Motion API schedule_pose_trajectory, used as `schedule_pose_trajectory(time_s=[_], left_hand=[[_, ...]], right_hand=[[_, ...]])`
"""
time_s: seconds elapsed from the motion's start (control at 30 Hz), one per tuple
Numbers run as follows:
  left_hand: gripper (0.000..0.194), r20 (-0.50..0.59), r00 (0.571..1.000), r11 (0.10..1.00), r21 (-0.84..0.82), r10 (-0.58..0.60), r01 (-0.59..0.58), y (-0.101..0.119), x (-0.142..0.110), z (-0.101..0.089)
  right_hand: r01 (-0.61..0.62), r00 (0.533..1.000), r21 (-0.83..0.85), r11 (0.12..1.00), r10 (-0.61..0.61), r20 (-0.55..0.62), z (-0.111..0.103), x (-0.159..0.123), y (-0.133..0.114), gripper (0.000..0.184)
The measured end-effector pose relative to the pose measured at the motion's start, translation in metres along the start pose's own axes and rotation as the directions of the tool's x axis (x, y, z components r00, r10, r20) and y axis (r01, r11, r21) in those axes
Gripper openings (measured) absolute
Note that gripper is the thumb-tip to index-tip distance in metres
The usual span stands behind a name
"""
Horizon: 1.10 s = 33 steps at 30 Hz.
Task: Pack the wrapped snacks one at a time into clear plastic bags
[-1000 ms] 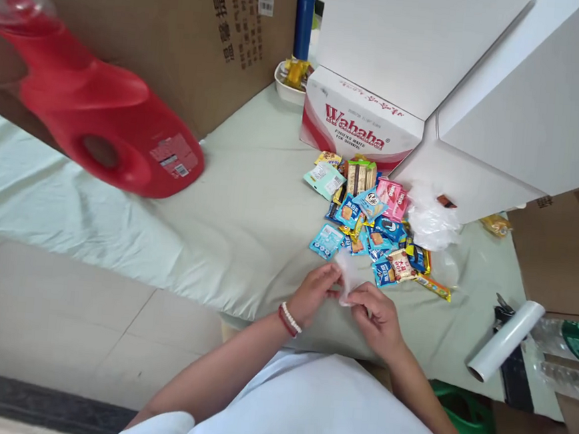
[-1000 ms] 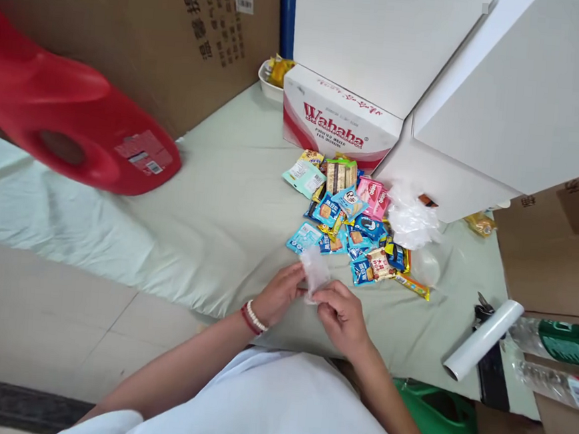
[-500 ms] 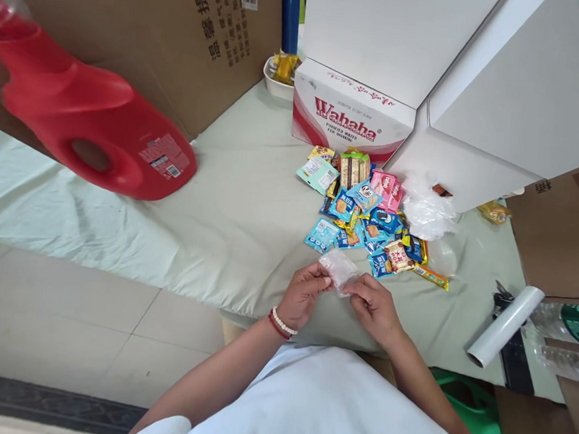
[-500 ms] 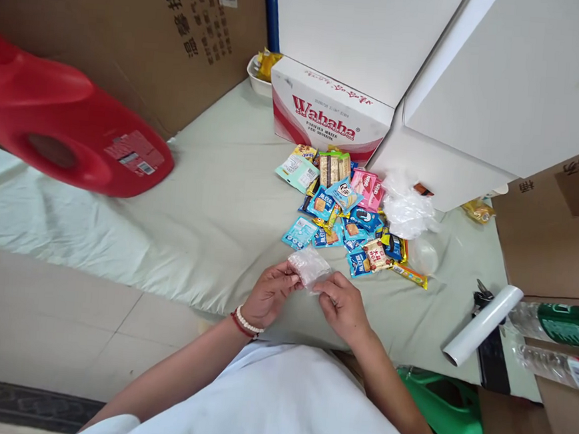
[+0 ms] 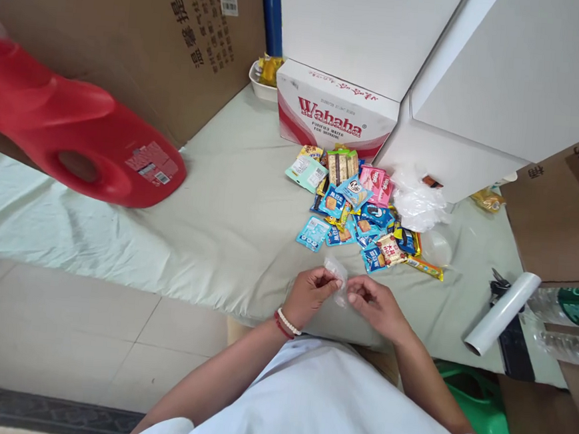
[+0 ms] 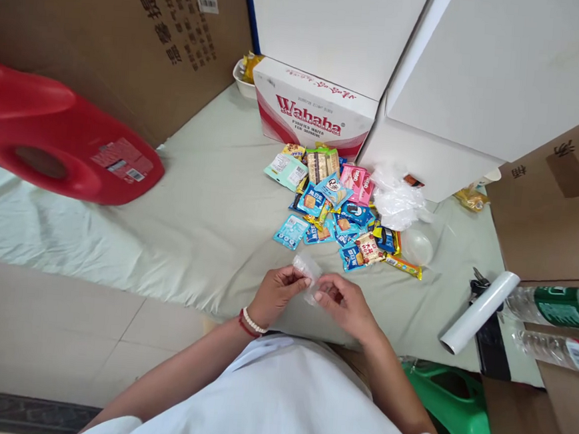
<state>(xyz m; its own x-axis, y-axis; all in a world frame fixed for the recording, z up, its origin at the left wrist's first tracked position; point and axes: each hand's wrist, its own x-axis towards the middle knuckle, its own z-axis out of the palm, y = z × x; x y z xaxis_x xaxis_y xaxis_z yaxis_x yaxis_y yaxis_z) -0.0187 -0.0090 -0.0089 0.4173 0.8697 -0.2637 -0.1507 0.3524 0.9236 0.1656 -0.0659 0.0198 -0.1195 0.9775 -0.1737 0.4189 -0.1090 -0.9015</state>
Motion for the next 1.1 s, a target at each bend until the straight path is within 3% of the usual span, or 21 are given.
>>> schedule_pose_trajectory(time_s=[0.07,0.17,0.3,0.4,0.53,0.67,0.73,0.8,0.83,0.87,0.9,0.97,1.0,1.1], left_hand=[[0.033,0.024,1.0,0.999,0.036,0.016,-0.017,-0.001,0.0,0.002],[0.036,0.026,1.0,0.999,0.034,0.014,-0.015,-0.002,0.0,0.003],[0.041,-0.051,0.998,0.999,-0.025,-0.025,0.024,-0.002,-0.001,-0.008],[0.042,-0.124,0.992,0.998,-0.048,-0.038,0.032,-0.004,-0.004,-0.023],[0.043,-0.238,0.969,0.997,0.015,-0.067,0.073,-0.008,-0.016,-0.047],[0.043,-0.272,0.958,0.96,0.23,-0.092,0.157,-0.008,-0.043,-0.072],[0.051,-0.435,0.898,0.922,0.37,0.064,0.114,-0.003,-0.056,-0.083],[0.051,-0.571,0.754,0.848,0.529,0.324,0.037,0.006,-0.064,-0.086],[0.042,-0.561,0.707,0.797,0.604,0.431,-0.008,0.012,-0.064,-0.084],[0.029,-0.5,0.707,0.752,0.656,0.5,-0.068,0.018,-0.062,-0.079],[0.018,-0.405,0.746,0.721,0.678,0.528,-0.142,0.024,-0.057,-0.071],[0.016,-0.175,0.869,0.736,0.622,0.464,-0.268,0.035,-0.041,-0.046],[0.016,-0.099,0.904,0.773,0.562,0.417,-0.295,0.039,-0.031,-0.031],[0.027,-0.003,0.937,0.856,0.407,0.35,-0.318,0.044,-0.002,0.009]], right_hand=[[-0.023,0.99,0.063,0.998,0.031,-0.134,0.004,0.003,0.0,0.033],[-0.032,0.981,0.28,0.959,0.083,-0.173,0.012,0.009,0.002,0.032],[-0.073,0.927,0.602,0.795,0.277,-0.253,0.01,0.014,0.011,0.034],[-0.052,0.885,0.787,0.615,0.394,-0.25,0.0,0.014,0.019,0.034],[0.006,0.867,0.903,0.429,0.448,-0.218,-0.007,0.012,0.026,0.032],[0.034,0.847,0.913,0.406,0.473,-0.242,-0.007,0.012,0.026,0.033],[0.031,0.843,0.901,0.433,0.473,-0.257,-0.007,0.013,0.023,0.034],[0.019,0.851,0.871,0.49,0.45,-0.272,-0.006,0.014,0.019,0.033],[0.011,0.859,0.849,0.528,0.429,-0.279,-0.006,0.015,0.016,0.032],[0.006,0.868,0.822,0.57,0.406,-0.288,-0.005,0.015,0.014,0.032],[0.002,0.875,0.791,0.611,0.381,-0.297,-0.004,0.016,0.011,0.031],[0.0,0.888,0.728,0.686,0.335,-0.315,-0.002,0.017,0.005,0.031],[0.001,0.894,0.695,0.719,0.31,-0.322,-0.001,0.017,0.001,0.03],[0.027,0.924,0.605,0.795,0.212,-0.319,0.0,0.018,-0.009,0.026]])
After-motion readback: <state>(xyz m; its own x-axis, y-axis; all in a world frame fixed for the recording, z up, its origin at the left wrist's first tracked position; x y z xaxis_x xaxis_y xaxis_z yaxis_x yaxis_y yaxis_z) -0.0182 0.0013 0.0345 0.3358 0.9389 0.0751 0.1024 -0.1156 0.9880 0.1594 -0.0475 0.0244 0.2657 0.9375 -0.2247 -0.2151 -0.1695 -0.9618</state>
